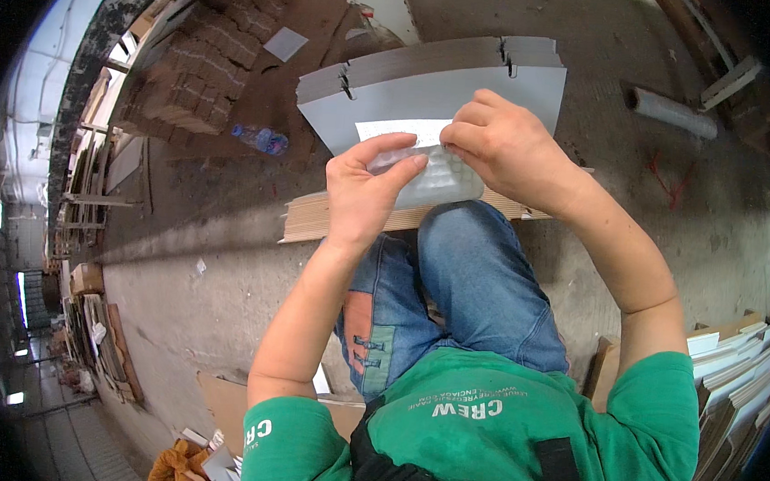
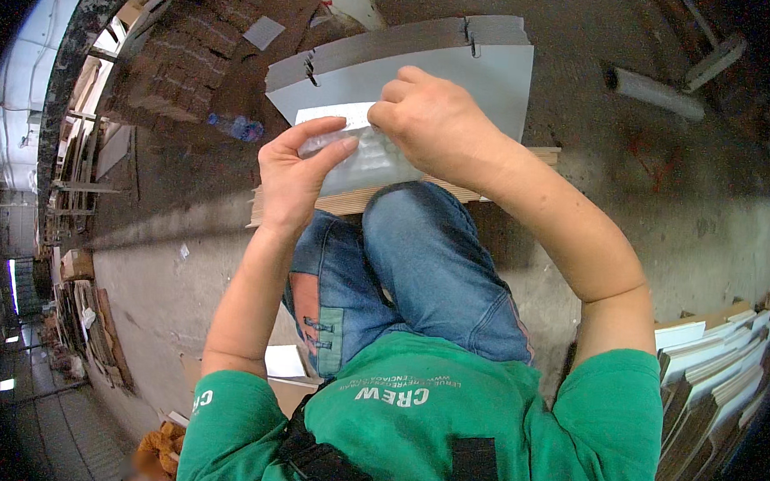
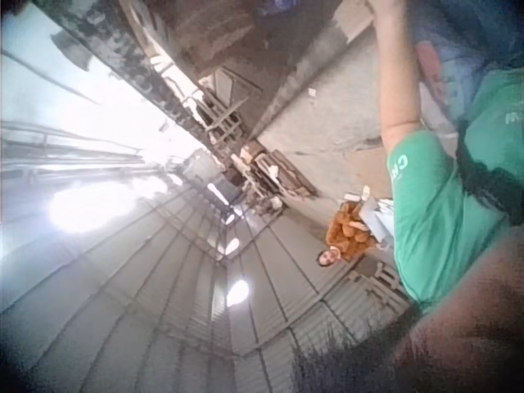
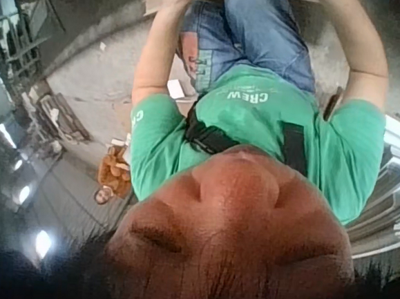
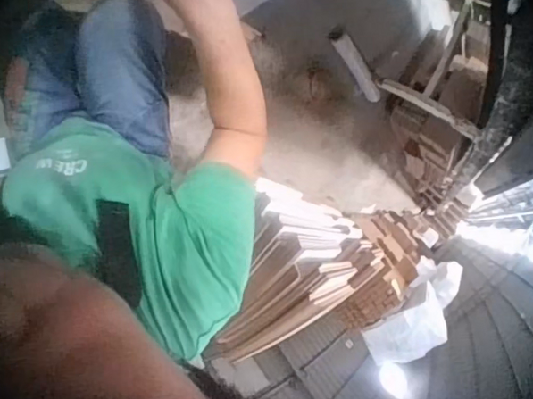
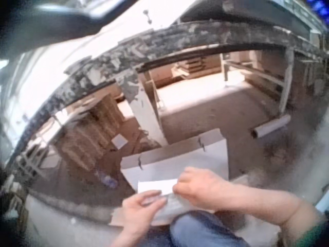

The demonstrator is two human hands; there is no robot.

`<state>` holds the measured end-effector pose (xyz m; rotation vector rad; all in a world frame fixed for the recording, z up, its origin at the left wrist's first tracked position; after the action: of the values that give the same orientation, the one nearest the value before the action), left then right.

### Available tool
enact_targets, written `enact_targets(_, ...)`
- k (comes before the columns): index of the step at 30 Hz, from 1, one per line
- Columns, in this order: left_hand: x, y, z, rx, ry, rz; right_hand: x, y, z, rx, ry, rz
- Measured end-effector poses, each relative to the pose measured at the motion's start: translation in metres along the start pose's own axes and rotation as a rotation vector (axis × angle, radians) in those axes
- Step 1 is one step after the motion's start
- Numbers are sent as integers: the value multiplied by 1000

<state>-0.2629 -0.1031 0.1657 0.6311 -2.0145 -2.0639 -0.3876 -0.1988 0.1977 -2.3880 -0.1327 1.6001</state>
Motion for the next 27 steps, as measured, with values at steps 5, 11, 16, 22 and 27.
enact_targets(5,0,-6,-4,-48,7,-39,10,-1,3,-27,77,48)
enact_targets(11,-5,-11,-5,-96,20,20,4,40,11,173,111,-384)
enact_targets(16,-7,-15,-6,-103,18,48,13,29,7,83,3,-351)
enact_targets(22,-6,-12,-8,-130,8,31,16,21,9,-5,17,-187)
enact_targets(27,-9,-23,-13,-162,21,69,18,19,12,-19,79,-198)
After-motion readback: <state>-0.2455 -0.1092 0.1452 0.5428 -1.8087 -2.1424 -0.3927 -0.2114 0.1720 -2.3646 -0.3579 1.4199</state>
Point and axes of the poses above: each hand's wrist, its own z-axis away from the middle knuckle, its own x-axis out of the palm, y = z × x, the point moved 5 cm from there along -z, towards the middle knuckle, and after that the axes turned 7 degrees about -y, right-handed, at the moved point
